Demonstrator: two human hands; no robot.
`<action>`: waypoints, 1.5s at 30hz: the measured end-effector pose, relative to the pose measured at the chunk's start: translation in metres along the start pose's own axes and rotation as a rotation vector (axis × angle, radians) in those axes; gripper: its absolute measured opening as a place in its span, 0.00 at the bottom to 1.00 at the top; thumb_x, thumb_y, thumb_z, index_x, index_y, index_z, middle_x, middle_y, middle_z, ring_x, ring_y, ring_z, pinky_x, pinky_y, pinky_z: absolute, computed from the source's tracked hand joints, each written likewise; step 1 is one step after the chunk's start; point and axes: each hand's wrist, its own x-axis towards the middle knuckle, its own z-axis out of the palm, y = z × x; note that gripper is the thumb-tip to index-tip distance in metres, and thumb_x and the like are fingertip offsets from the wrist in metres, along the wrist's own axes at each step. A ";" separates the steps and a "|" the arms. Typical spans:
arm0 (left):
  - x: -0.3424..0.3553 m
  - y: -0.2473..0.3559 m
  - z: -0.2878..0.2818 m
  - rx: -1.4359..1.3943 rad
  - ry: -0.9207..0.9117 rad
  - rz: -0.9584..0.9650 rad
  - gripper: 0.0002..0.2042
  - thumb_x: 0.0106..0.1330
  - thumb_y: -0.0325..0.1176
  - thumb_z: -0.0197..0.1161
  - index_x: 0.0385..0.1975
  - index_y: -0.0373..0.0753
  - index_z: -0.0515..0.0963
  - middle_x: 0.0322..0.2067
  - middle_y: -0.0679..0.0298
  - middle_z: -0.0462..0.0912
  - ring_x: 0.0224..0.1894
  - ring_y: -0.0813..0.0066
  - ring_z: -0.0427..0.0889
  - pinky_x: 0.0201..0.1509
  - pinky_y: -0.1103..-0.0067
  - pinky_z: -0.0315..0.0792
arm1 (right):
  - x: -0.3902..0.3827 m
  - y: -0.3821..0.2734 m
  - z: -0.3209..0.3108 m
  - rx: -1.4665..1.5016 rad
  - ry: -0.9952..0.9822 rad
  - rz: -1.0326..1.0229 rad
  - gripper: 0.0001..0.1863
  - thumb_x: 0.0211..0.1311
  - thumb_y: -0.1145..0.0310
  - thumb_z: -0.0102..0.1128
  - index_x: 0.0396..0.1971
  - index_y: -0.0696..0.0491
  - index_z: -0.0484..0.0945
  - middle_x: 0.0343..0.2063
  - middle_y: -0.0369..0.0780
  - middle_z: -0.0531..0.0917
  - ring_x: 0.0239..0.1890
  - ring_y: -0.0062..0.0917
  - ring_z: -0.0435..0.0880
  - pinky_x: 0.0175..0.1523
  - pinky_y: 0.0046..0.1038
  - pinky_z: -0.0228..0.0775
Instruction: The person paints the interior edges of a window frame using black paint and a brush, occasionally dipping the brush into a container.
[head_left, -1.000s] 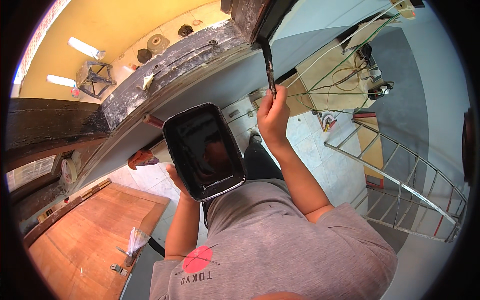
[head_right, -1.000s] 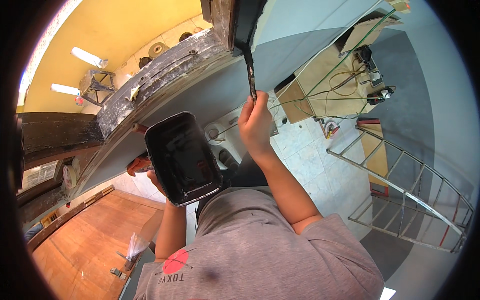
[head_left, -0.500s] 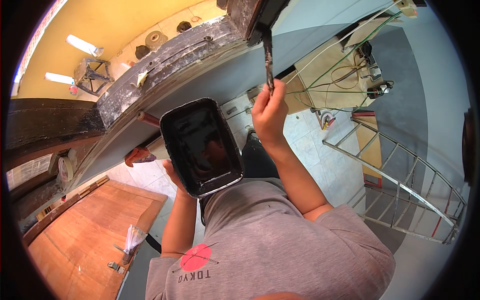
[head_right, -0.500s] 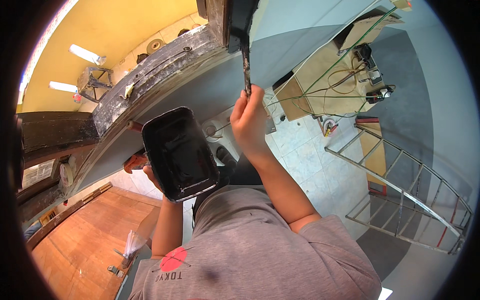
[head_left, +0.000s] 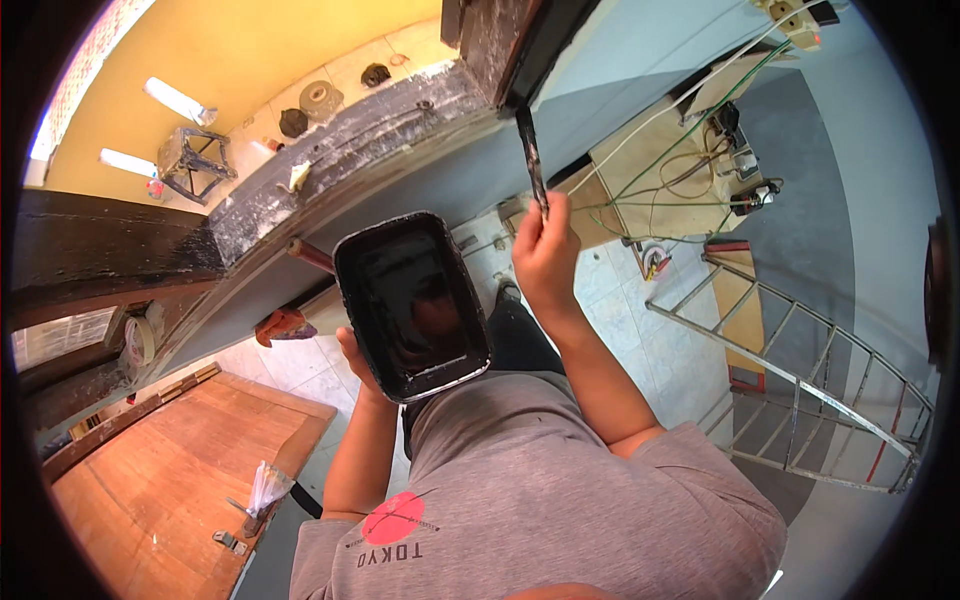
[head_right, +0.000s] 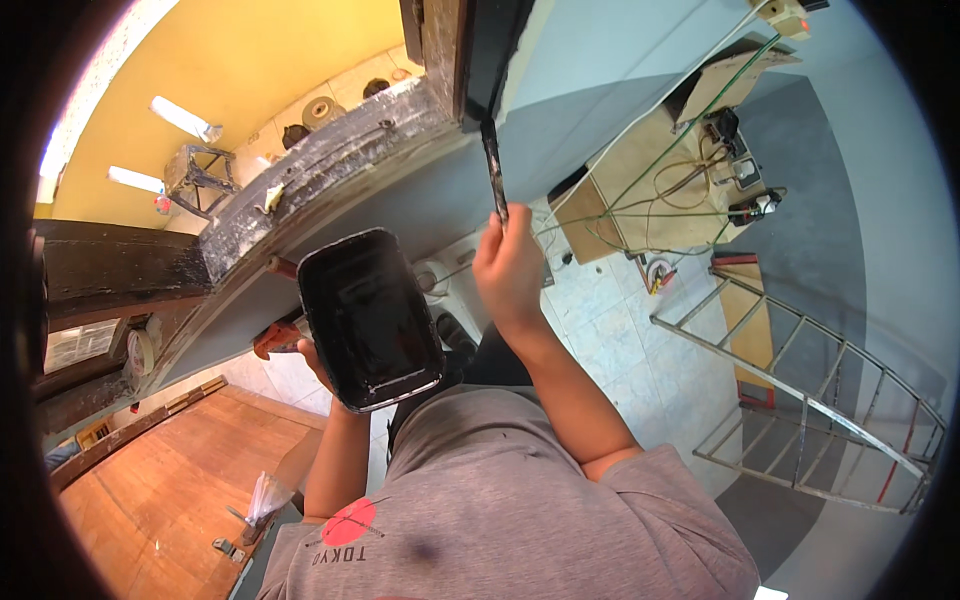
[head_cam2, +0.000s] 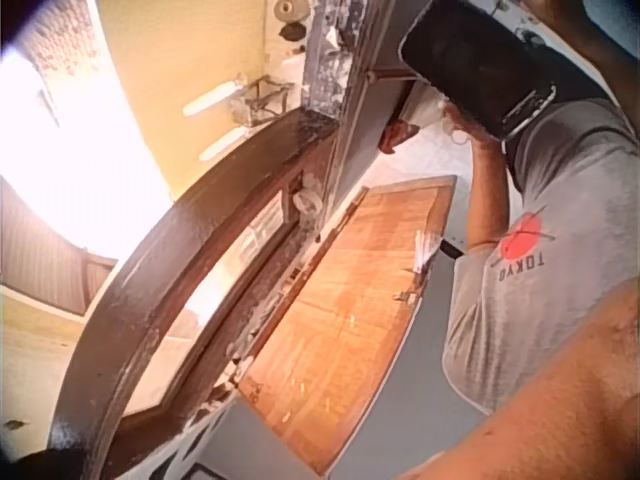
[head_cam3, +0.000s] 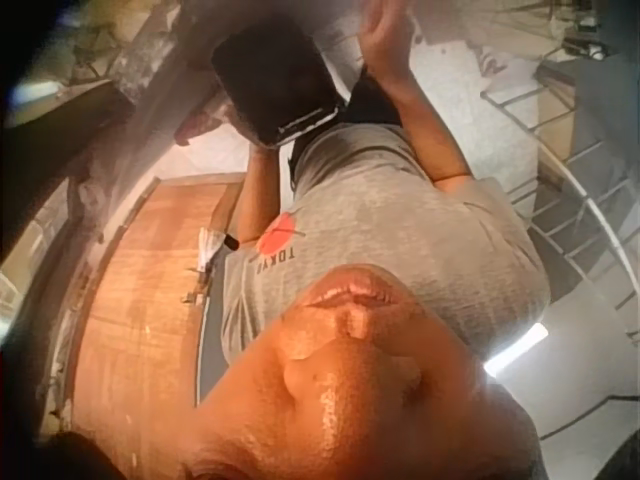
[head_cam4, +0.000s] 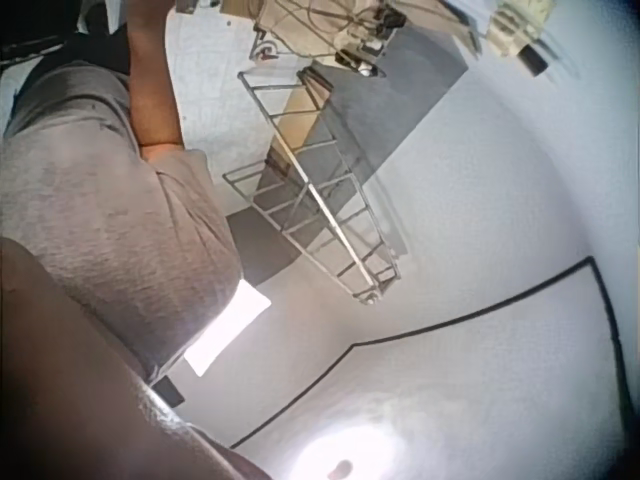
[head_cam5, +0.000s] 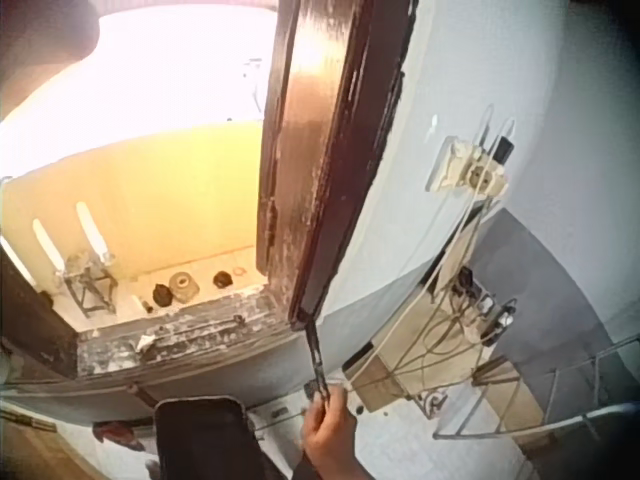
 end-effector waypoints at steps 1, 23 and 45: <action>-0.001 0.001 0.000 -0.014 -0.034 -0.021 0.51 0.69 0.70 0.61 0.80 0.35 0.57 0.75 0.48 0.66 0.73 0.52 0.72 0.76 0.54 0.71 | -0.002 -0.005 -0.009 0.038 0.020 0.003 0.07 0.78 0.74 0.56 0.49 0.59 0.71 0.24 0.47 0.80 0.25 0.45 0.84 0.30 0.39 0.74; 0.040 -0.047 0.130 0.392 -0.165 0.112 0.49 0.69 0.75 0.54 0.79 0.43 0.61 0.74 0.51 0.69 0.74 0.46 0.71 0.76 0.47 0.67 | 0.190 -0.253 -0.270 0.677 0.584 -0.809 0.06 0.73 0.79 0.64 0.42 0.67 0.79 0.23 0.44 0.84 0.20 0.24 0.84 0.30 0.31 0.86; 0.057 -0.086 0.103 0.384 -0.088 0.180 0.47 0.69 0.77 0.51 0.77 0.44 0.66 0.72 0.54 0.72 0.72 0.50 0.72 0.76 0.49 0.64 | 0.385 -0.393 -0.320 0.667 0.976 -1.391 0.05 0.68 0.73 0.71 0.37 0.58 0.84 0.26 0.34 0.85 0.24 0.12 0.82 0.27 0.16 0.74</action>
